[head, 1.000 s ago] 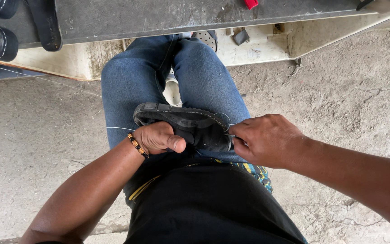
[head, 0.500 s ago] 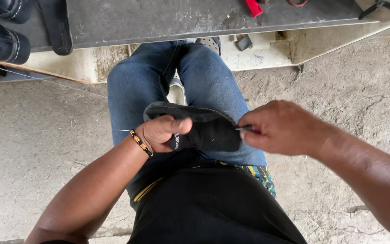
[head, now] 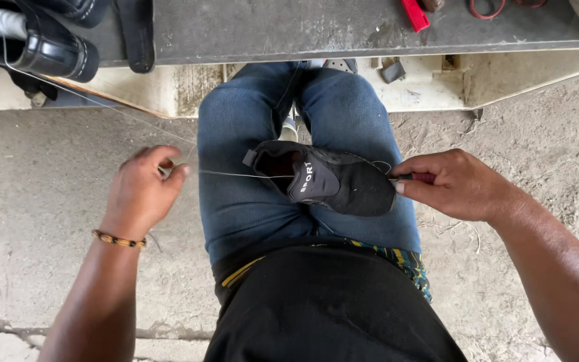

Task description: The person sits cross-legged on the floor and sews a black shoe using a needle and white thread. They repeatedly push the needle through the shoe's sole and pull the thread tight to secure the stitching.

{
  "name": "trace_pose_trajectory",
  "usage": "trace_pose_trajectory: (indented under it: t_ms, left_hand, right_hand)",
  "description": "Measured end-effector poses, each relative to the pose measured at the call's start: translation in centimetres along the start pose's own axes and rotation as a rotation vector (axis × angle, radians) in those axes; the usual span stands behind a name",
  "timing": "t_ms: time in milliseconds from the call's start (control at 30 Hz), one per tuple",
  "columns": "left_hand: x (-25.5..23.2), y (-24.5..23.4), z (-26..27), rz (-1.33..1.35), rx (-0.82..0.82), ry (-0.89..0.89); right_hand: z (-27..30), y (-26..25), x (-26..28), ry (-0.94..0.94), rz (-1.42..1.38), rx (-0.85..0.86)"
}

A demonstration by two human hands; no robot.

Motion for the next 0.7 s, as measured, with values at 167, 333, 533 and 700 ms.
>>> trace_pose_trajectory:
  t_ms: [167, 333, 533, 700]
  left_hand:
    - [-7.0, 2.3, 3.0, 0.110, -0.191, 0.368]
    - [-5.9, 2.4, 1.9, 0.136, -0.204, 0.504]
    - [-4.7, -5.6, 3.4, 0.986, 0.226, 0.155]
    - [-11.0, -2.8, 6.3, 1.827, 0.864, 0.459]
  right_hand:
    - [0.1, 0.4, -0.5, -0.053, -0.020, -0.028]
    - [0.1, 0.2, -0.4, -0.090, -0.057, -0.060]
    - [-0.1, -0.5, 0.2, -0.001, -0.074, -0.004]
    - [0.9, -2.0, 2.7, 0.150, -0.024, 0.101]
Point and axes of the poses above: each hand's wrist, its own z-axis away from the middle knuckle, its own y-axis out of the palm, x = y × z, the point moved 3 cm from there along -z, towards the middle knuckle, and after that the axes turned 8 degrees about -x, right-handed, at the moved point
